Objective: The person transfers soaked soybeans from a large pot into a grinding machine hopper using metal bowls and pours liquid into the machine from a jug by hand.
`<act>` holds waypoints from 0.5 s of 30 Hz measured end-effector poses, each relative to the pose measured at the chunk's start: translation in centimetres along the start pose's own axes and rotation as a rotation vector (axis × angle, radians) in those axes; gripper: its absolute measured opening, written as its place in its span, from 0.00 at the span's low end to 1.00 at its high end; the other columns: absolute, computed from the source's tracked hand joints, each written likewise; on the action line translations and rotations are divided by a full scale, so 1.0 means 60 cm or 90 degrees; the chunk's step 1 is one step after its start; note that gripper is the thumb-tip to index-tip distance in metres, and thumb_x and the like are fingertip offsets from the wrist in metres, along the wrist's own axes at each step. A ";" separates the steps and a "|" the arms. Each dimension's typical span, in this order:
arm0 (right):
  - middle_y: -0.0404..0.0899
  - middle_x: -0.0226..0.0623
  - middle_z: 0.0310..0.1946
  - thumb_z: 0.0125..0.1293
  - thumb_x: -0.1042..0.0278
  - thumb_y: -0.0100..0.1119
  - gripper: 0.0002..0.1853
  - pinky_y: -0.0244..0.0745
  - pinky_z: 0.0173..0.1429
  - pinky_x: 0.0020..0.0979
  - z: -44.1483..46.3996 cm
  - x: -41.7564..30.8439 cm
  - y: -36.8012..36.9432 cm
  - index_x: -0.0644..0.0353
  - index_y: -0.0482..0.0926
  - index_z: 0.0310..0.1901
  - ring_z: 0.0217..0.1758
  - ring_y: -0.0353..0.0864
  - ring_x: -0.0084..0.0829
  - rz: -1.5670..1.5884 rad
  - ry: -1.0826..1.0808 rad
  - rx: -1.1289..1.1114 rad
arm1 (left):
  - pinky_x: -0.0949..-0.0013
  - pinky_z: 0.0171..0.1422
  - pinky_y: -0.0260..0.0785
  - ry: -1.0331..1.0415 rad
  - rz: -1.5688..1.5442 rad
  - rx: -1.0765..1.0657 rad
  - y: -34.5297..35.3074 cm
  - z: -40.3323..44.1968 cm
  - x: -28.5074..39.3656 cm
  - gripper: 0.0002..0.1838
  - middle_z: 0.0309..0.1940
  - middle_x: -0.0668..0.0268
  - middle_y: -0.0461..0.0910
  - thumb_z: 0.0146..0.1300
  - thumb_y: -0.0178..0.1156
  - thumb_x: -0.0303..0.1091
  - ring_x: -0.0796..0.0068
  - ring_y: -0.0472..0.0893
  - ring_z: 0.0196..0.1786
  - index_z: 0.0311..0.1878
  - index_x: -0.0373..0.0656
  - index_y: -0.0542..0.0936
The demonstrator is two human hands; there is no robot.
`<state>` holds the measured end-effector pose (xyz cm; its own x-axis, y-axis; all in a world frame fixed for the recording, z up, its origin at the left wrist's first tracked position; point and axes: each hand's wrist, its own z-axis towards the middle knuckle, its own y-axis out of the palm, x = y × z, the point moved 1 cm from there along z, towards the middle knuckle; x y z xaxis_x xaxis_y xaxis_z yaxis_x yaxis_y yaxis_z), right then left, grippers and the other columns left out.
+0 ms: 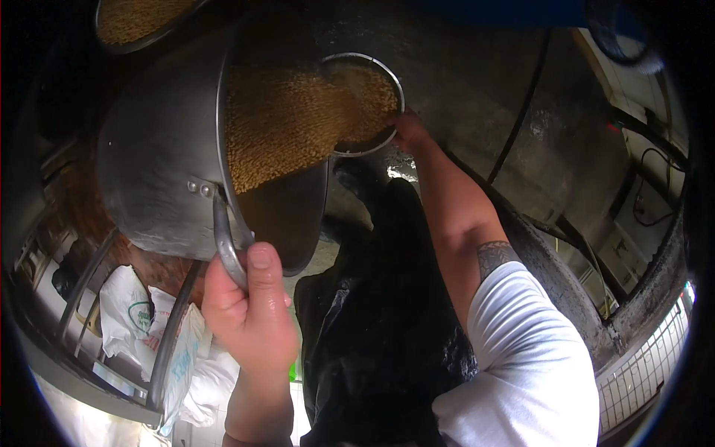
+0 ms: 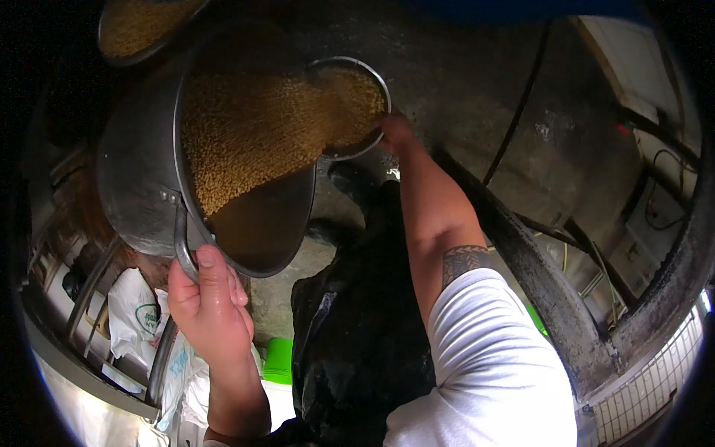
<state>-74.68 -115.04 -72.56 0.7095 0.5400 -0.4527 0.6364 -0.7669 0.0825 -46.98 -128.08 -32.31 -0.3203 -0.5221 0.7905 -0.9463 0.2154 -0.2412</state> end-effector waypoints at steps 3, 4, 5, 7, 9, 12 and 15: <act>0.80 0.45 0.59 0.58 0.87 0.55 0.35 0.87 0.59 0.50 0.035 0.021 -0.023 0.58 0.71 0.70 0.59 0.84 0.47 0.029 0.012 -0.039 | 0.81 0.27 0.57 -0.023 -0.007 -0.017 0.009 -0.003 0.001 0.14 0.22 0.78 0.73 0.76 0.66 0.40 0.91 0.66 0.23 0.40 0.40 0.78; 0.80 0.44 0.60 0.58 0.87 0.55 0.35 0.87 0.58 0.49 0.008 -0.001 -0.006 0.57 0.71 0.70 0.60 0.84 0.46 0.016 0.024 -0.013 | 0.81 0.28 0.57 -0.027 -0.010 -0.025 0.012 -0.004 0.000 0.14 0.22 0.77 0.73 0.76 0.66 0.41 0.90 0.67 0.23 0.39 0.40 0.78; 0.79 0.42 0.60 0.58 0.87 0.56 0.35 0.87 0.58 0.49 -0.008 -0.013 0.004 0.57 0.72 0.70 0.60 0.83 0.45 0.004 0.036 0.012 | 0.81 0.28 0.57 -0.027 -0.009 -0.026 0.014 -0.004 0.000 0.14 0.22 0.77 0.73 0.76 0.66 0.41 0.90 0.67 0.23 0.39 0.40 0.78; 0.79 0.42 0.61 0.58 0.87 0.56 0.36 0.87 0.58 0.49 -0.002 -0.010 0.002 0.56 0.71 0.70 0.61 0.83 0.44 0.001 0.035 0.005 | 0.80 0.28 0.58 -0.015 0.020 -0.043 0.019 -0.004 0.000 0.14 0.22 0.77 0.73 0.76 0.66 0.40 0.89 0.68 0.23 0.38 0.40 0.78; 0.78 0.41 0.62 0.58 0.86 0.56 0.36 0.86 0.58 0.49 -0.010 -0.014 0.008 0.55 0.71 0.71 0.61 0.82 0.44 -0.002 0.033 -0.003 | 0.79 0.28 0.59 -0.015 0.021 -0.056 0.024 -0.006 -0.002 0.15 0.22 0.76 0.73 0.76 0.66 0.40 0.88 0.68 0.23 0.38 0.40 0.78; 0.77 0.45 0.66 0.60 0.84 0.53 0.39 0.83 0.58 0.45 -0.028 -0.025 0.020 0.57 0.66 0.77 0.64 0.80 0.48 -0.032 0.022 0.007 | 0.78 0.28 0.61 0.004 0.047 -0.090 0.027 -0.005 -0.009 0.14 0.21 0.75 0.72 0.77 0.64 0.38 0.87 0.68 0.22 0.38 0.39 0.77; 0.75 0.47 0.69 0.60 0.86 0.51 0.40 0.82 0.63 0.47 0.006 -0.001 0.001 0.58 0.65 0.77 0.67 0.79 0.50 -0.009 0.030 -0.022 | 0.78 0.28 0.63 0.023 0.089 -0.110 0.030 -0.008 -0.017 0.13 0.19 0.73 0.71 0.78 0.63 0.37 0.87 0.69 0.21 0.39 0.39 0.75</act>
<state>-74.81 -115.24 -72.86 0.7135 0.5673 -0.4111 0.6558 -0.7473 0.1070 -48.34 -126.78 -33.29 -0.4428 -0.4479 0.7767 -0.8701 0.4238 -0.2516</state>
